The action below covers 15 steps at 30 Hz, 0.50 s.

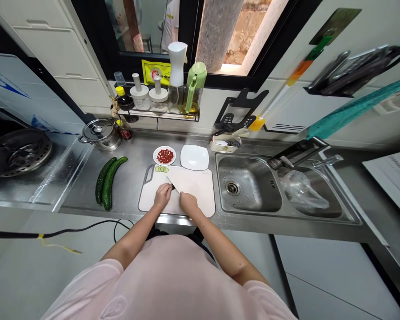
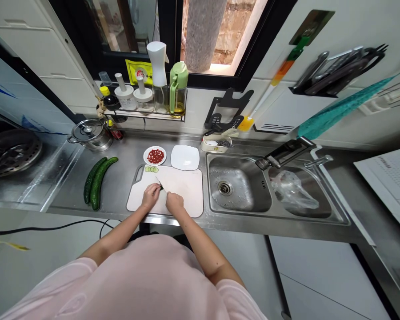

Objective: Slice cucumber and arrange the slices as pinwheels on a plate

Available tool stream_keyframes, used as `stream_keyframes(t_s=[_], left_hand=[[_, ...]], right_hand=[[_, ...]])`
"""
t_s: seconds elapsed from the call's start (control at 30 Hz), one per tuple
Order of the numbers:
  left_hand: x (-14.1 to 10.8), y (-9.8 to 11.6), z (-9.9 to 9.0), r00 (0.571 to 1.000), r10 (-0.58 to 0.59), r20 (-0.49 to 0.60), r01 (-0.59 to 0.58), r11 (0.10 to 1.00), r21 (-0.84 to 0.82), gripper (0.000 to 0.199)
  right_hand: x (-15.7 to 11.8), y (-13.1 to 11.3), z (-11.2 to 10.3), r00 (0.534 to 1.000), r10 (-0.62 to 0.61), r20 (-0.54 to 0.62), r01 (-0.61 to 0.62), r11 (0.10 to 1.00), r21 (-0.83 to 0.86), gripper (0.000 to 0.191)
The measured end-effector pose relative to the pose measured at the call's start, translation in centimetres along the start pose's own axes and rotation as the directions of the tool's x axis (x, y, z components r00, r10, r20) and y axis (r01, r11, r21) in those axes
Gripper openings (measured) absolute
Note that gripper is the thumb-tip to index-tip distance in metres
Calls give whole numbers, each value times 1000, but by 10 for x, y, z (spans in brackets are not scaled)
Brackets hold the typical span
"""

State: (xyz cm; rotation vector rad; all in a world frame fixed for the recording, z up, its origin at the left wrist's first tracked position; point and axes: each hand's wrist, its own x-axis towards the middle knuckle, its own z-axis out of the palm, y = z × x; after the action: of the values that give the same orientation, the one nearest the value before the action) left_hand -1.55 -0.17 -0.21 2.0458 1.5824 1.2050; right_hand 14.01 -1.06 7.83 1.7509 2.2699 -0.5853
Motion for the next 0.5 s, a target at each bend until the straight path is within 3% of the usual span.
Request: stream_keyframes(t_s=[0.5], left_hand=[[0, 2, -1, 1000, -14, 3, 14, 1000, -9, 18]], right_hand=[[-19, 14, 5, 999, 18, 44, -19, 1000, 2, 25]])
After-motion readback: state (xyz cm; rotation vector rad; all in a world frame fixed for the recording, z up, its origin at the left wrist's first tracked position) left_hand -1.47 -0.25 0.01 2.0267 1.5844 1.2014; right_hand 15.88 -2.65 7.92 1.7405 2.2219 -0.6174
